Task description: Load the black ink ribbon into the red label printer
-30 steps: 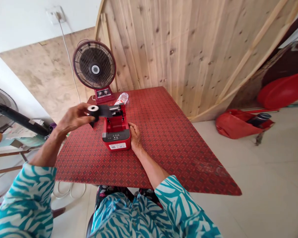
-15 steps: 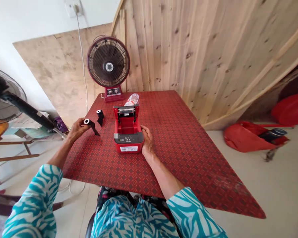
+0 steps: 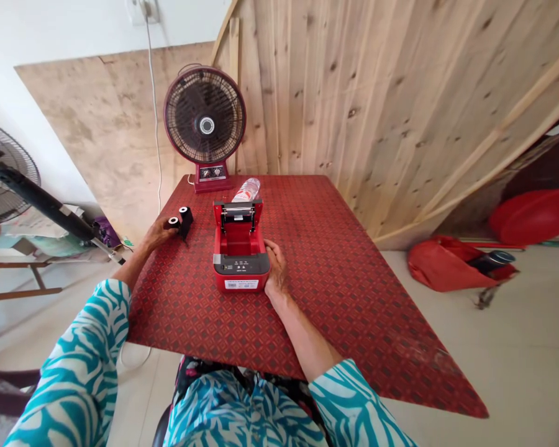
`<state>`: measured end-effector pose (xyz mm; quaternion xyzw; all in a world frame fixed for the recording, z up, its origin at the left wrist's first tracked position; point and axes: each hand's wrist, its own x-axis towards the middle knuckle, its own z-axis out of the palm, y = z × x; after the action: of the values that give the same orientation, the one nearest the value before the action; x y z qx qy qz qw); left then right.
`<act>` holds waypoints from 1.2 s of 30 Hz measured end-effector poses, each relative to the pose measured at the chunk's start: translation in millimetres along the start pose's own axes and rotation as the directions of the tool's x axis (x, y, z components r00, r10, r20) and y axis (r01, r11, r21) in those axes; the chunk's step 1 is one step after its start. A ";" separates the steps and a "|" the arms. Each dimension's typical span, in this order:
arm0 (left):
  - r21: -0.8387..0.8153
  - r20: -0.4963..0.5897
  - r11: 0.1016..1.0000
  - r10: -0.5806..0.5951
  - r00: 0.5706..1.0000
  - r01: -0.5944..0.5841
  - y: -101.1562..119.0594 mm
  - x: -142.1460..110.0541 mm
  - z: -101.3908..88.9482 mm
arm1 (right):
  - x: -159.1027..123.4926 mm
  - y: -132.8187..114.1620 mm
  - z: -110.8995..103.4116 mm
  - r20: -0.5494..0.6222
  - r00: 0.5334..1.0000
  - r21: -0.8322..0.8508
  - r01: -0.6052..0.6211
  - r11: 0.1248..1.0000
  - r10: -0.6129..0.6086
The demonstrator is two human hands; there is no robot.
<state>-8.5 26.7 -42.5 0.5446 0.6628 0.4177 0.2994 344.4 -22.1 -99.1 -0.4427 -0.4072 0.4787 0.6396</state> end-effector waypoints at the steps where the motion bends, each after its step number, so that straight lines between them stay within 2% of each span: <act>1: 0.002 0.019 1.000 0.001 1.000 -0.001 0.2 -1.6 -0.7 | 0.2 0.3 0.3 -0.001 1.000 -0.001 0.004 1.000 -0.004; 4: -0.003 0.013 1.000 0.013 1.000 -0.013 -0.2 -9.9 -5.6 | 0.8 1.1 1.6 -0.001 1.000 -0.001 0.016 1.000 -0.016; 8: 0.052 -0.209 0.995 0.092 0.974 -0.083 6.0 -27.2 -13.8 | 2.4 2.7 3.3 0.002 1.000 0.002 0.027 1.000 -0.027; 9: 0.082 -0.228 0.991 0.118 0.967 -0.102 10.3 -31.9 -14.5 | 2.9 3.3 3.5 0.002 1.000 0.005 0.027 1.000 -0.027; 11: 0.145 -0.192 0.981 0.156 0.969 -0.129 21.8 -39.2 -12.7 | 3.6 4.7 3.7 0.003 1.000 0.015 0.028 1.000 -0.028; 14: 0.269 -0.079 0.952 0.175 0.981 -0.148 39.8 -39.6 -3.5 | 3.9 6.3 3.6 0.009 0.999 0.025 0.037 0.999 -0.037; 18: 0.415 -0.099 0.900 0.194 0.976 -0.137 52.0 -20.2 7.5 | 3.4 4.8 4.0 0.013 0.999 0.022 0.044 0.999 -0.044; 20: 0.451 -0.100 0.882 0.204 0.974 -0.139 53.1 -8.7 9.0 | 3.2 2.6 4.5 0.007 0.999 0.026 0.036 0.999 -0.036; 23: 0.476 -0.042 0.863 0.212 0.976 -0.166 51.5 2.4 8.2 | 2.7 -0.9 5.6 -0.005 1.000 0.032 0.023 0.999 -0.023; 28: 0.484 0.019 0.858 0.187 0.982 -0.173 45.5 5.0 5.9 | 1.7 -4.8 6.1 -0.014 1.000 0.043 0.008 0.999 -0.007; 33: 0.508 -0.074 0.852 0.193 0.978 -0.129 43.3 12.1 3.3 | 2.0 -4.0 5.7 -0.006 1.000 0.039 -0.005 0.999 0.005; 36: 0.549 -0.078 0.831 0.164 0.983 -0.095 44.9 20.8 5.0 | 2.6 -1.0 4.9 0.000 1.000 0.032 0.009 0.999 -0.009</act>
<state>12.2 50.7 -4.2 0.6241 0.7325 0.2646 0.0630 340.6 -18.8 -96.5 -0.4304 -0.4015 0.4824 0.6487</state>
